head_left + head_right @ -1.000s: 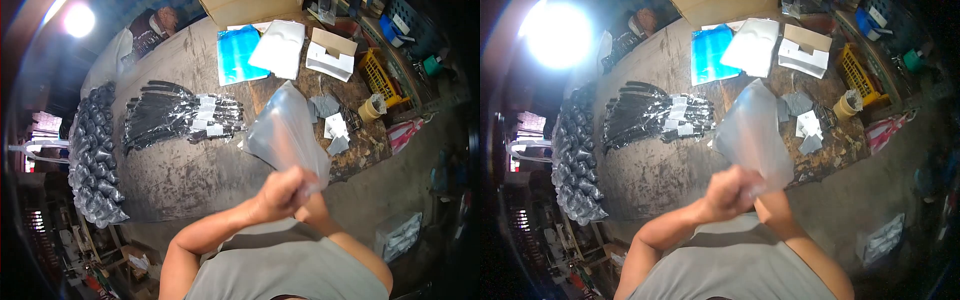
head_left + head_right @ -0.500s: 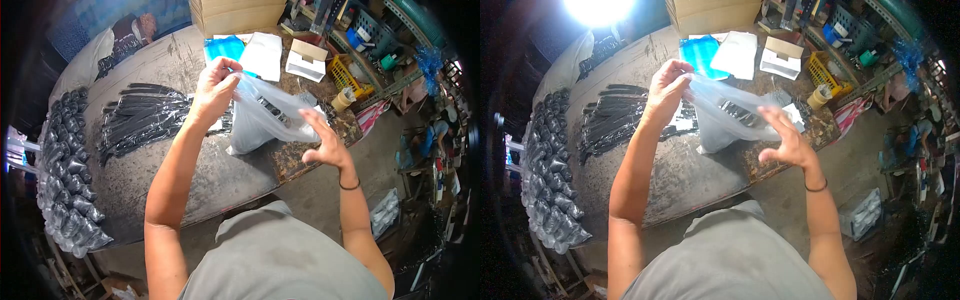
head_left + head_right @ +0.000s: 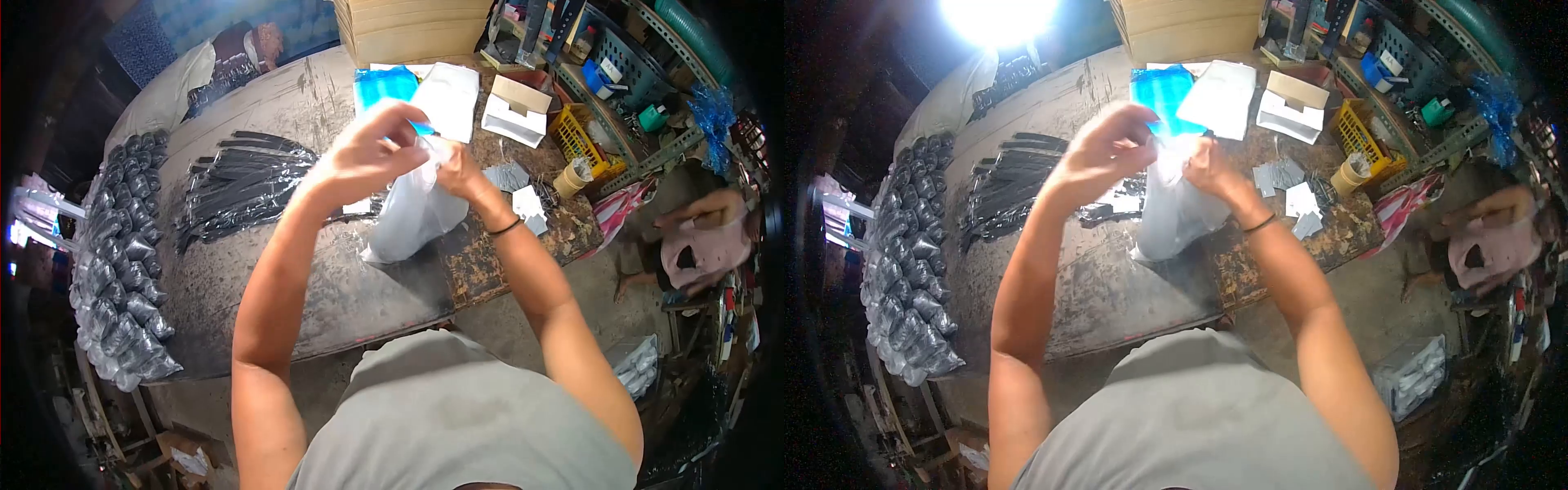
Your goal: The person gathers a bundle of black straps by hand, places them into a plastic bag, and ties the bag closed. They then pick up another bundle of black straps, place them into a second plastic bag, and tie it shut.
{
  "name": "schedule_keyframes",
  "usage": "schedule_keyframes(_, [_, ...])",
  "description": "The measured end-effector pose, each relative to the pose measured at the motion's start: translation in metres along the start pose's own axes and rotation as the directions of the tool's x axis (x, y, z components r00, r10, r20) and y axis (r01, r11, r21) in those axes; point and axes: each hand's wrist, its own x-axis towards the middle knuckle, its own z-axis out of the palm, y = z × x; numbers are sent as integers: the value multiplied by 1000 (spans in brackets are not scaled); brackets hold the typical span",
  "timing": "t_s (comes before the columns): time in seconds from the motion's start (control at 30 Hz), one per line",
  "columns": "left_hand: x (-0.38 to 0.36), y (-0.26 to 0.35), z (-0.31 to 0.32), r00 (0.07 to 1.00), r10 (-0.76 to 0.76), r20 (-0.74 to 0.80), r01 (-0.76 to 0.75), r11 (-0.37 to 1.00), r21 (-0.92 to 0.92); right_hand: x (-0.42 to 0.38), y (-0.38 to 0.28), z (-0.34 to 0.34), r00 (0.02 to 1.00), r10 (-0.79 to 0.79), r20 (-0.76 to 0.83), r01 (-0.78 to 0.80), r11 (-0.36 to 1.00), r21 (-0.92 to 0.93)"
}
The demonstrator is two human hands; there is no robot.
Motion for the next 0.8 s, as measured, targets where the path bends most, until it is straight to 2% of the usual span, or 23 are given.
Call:
schedule_keyframes(0.03, [-8,-20,-12,984,152,-93,-165,973,-163,6,-12,-12,993,-115,-25,113,992,-59])
schedule_keyframes(0.07, [-21,-31,-25,969,190,-157,-202,977,-63,12,-22,-20,972,-232,-50,224,967,-120])
schedule_keyframes(0.1, [-35,-74,-19,977,136,-164,-146,988,-51,15,-27,-20,953,-297,-58,297,955,-16])
schedule_keyframes(0.13, [-49,-111,-10,981,83,-173,-91,995,-40,20,-30,-16,952,-300,-62,300,954,-11])
schedule_keyframes(0.17, [-55,-109,2,987,139,-86,-120,972,200,27,-36,-9,937,-349,16,347,923,-168])
schedule_keyframes(0.2, [-57,-104,21,986,169,8,-156,892,425,35,-44,-2,917,-385,103,397,862,-314])
schedule_keyframes(0.23, [-54,-111,43,986,165,1,-150,890,431,35,-82,-12,948,-209,241,296,859,-417])
schedule_keyframes(0.27, [-49,-125,67,988,44,-146,62,760,647,42,-96,-10,946,-215,243,301,859,-413])
schedule_keyframes(0.3, [-48,-133,79,949,-38,-312,279,557,782,47,-107,-6,952,-262,158,303,874,-379])
schedule_keyframes(0.33, [-44,-127,74,949,-39,-314,281,558,781,50,-117,-8,950,-303,71,308,886,-348])
schedule_keyframes(0.37, [-36,-123,64,929,22,-369,224,762,608,53,-125,-21,946,-323,-28,317,940,-124])
schedule_keyframes(0.4, [-29,-112,53,897,64,-438,130,908,399,52,-129,-33,940,-318,-125,332,937,110])
schedule_keyframes(0.43, [-28,-103,40,876,268,-400,-18,849,528,49,-118,-42,972,-110,-207,199,855,479])
schedule_keyframes(0.47, [-27,-94,28,818,460,-345,-143,743,654,39,-111,-58,949,-123,-290,266,805,530])
schedule_keyframes(0.5, [-29,-87,21,822,457,-339,-142,742,656,30,-104,-73,919,-134,-371,338,751,567])
schedule_keyframes(0.53, [-30,-84,17,824,456,-337,-141,740,657,15,-84,-69,914,-108,-392,294,842,453])
schedule_keyframes(0.57, [-32,-91,15,822,452,-346,-127,738,662,4,-62,-48,975,-93,-202,159,925,344])
schedule_keyframes(0.63, [-38,-110,17,933,296,-205,-168,861,480,-21,-33,4,990,-53,129,42,995,85])
schedule_keyframes(0.67, [-46,-71,17,993,-23,-112,59,942,330,-36,-28,35,965,-31,260,37,999,-16])
schedule_keyframes(0.7, [-45,-66,24,988,96,-122,-25,873,487,-37,-39,61,974,-122,190,49,935,351])
schedule_keyframes(0.73, [-45,-63,29,971,213,-109,-98,769,632,-40,-27,97,984,-177,-18,176,954,241])
schedule_keyframes(0.77, [-48,-47,23,972,225,-71,-154,835,528,-35,-24,114,979,-169,-119,192,956,221])
schedule_keyframes(0.8, [-51,-38,10,973,217,-75,-144,832,536,-27,-25,115,980,-142,-139,174,950,259])
